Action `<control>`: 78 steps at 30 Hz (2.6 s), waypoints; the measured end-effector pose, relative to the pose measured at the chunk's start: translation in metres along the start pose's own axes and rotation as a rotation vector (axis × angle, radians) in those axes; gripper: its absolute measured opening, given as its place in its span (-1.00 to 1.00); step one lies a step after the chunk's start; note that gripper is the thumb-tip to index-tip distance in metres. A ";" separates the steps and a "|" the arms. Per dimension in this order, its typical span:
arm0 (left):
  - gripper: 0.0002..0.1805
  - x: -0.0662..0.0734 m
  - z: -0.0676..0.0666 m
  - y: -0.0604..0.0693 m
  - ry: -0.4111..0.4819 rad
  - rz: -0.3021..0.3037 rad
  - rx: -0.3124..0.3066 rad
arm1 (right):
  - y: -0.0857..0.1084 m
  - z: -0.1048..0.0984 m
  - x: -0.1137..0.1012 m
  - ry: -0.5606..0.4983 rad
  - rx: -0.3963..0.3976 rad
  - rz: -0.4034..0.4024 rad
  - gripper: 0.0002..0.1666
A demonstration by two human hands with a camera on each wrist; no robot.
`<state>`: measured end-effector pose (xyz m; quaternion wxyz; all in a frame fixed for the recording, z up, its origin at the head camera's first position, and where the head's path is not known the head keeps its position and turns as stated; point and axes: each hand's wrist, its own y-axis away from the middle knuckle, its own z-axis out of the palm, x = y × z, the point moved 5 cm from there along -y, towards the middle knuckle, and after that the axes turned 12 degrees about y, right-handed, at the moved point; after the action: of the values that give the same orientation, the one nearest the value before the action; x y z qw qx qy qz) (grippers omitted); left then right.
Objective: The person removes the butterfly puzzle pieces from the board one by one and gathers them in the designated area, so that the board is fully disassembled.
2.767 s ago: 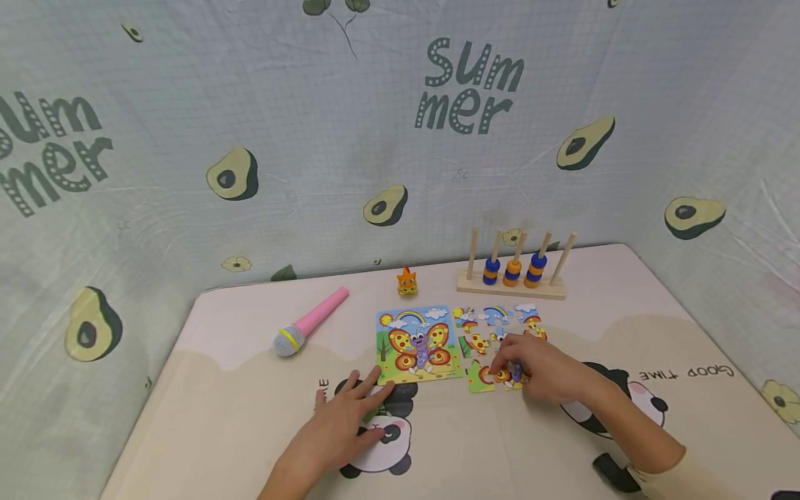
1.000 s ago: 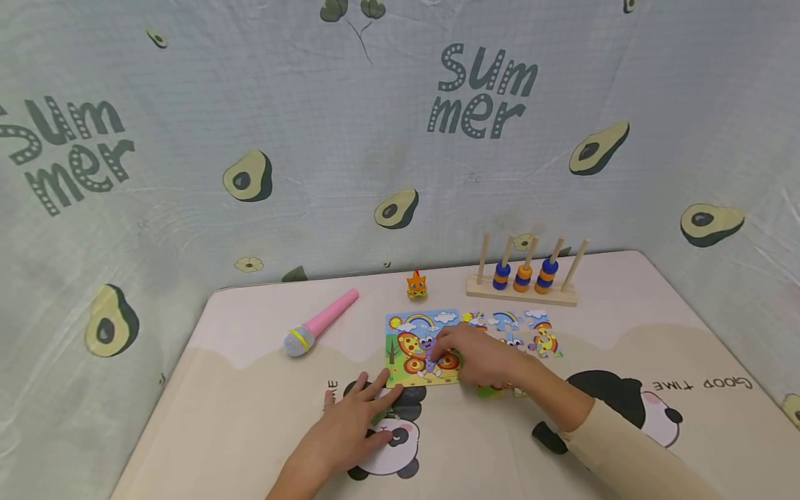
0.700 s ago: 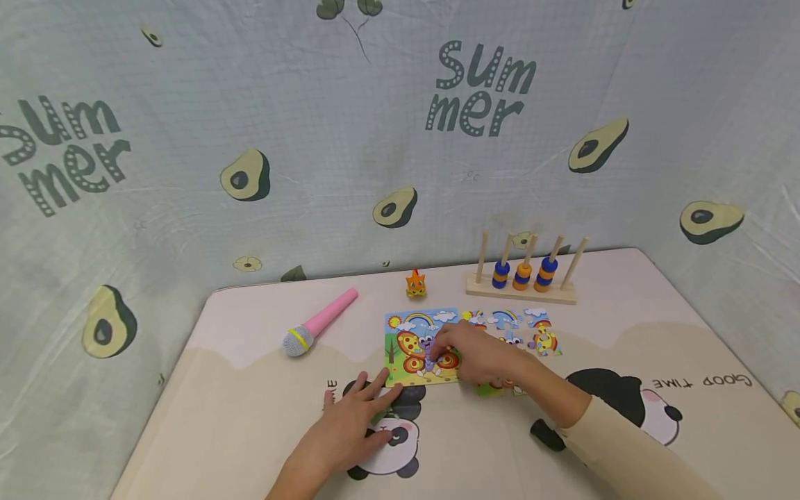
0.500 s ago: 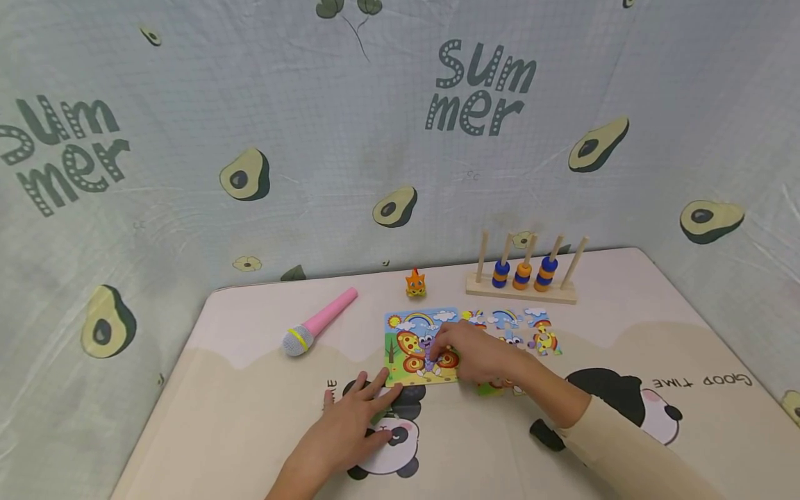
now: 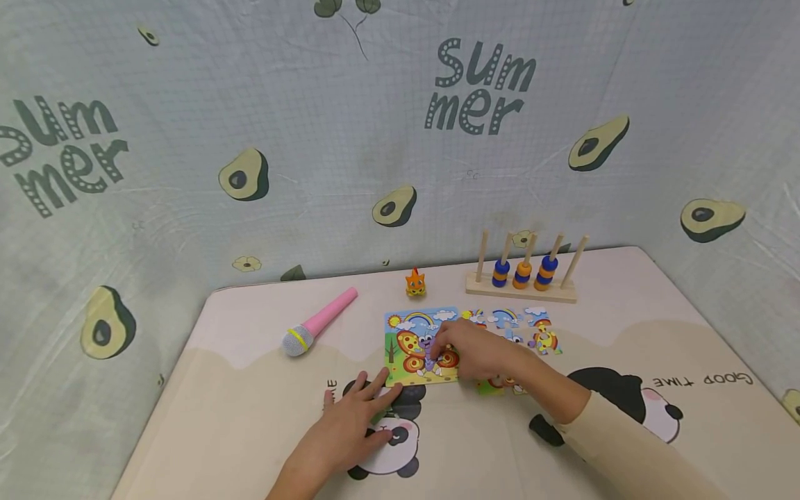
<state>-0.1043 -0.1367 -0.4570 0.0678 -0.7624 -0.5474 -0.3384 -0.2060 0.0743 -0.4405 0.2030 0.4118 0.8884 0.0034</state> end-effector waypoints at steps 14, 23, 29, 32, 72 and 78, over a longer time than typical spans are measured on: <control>-0.27 0.000 0.001 -0.003 -0.010 -0.017 -0.011 | 0.000 -0.004 -0.005 0.039 0.012 -0.020 -0.46; -0.27 0.000 0.002 -0.004 -0.010 -0.021 -0.015 | 0.001 -0.003 0.001 -0.014 0.035 -0.056 -0.40; -0.27 0.002 0.001 -0.003 -0.015 -0.023 -0.017 | 0.004 -0.003 0.011 -0.042 0.034 -0.051 -0.41; -0.27 0.002 0.000 -0.003 -0.012 -0.021 -0.015 | 0.008 -0.003 0.017 -0.027 0.049 -0.050 -0.40; -0.27 0.003 -0.008 0.005 0.025 -0.014 -0.004 | 0.116 -0.021 0.089 -0.039 0.120 0.103 -0.36; -0.27 0.004 -0.009 0.006 0.034 -0.016 -0.008 | 0.126 -0.023 0.093 -0.043 0.104 0.112 -0.39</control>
<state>-0.1026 -0.1402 -0.4460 0.0713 -0.7524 -0.5508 -0.3541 -0.1759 0.2296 -0.4303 0.1999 0.4709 0.8583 -0.0400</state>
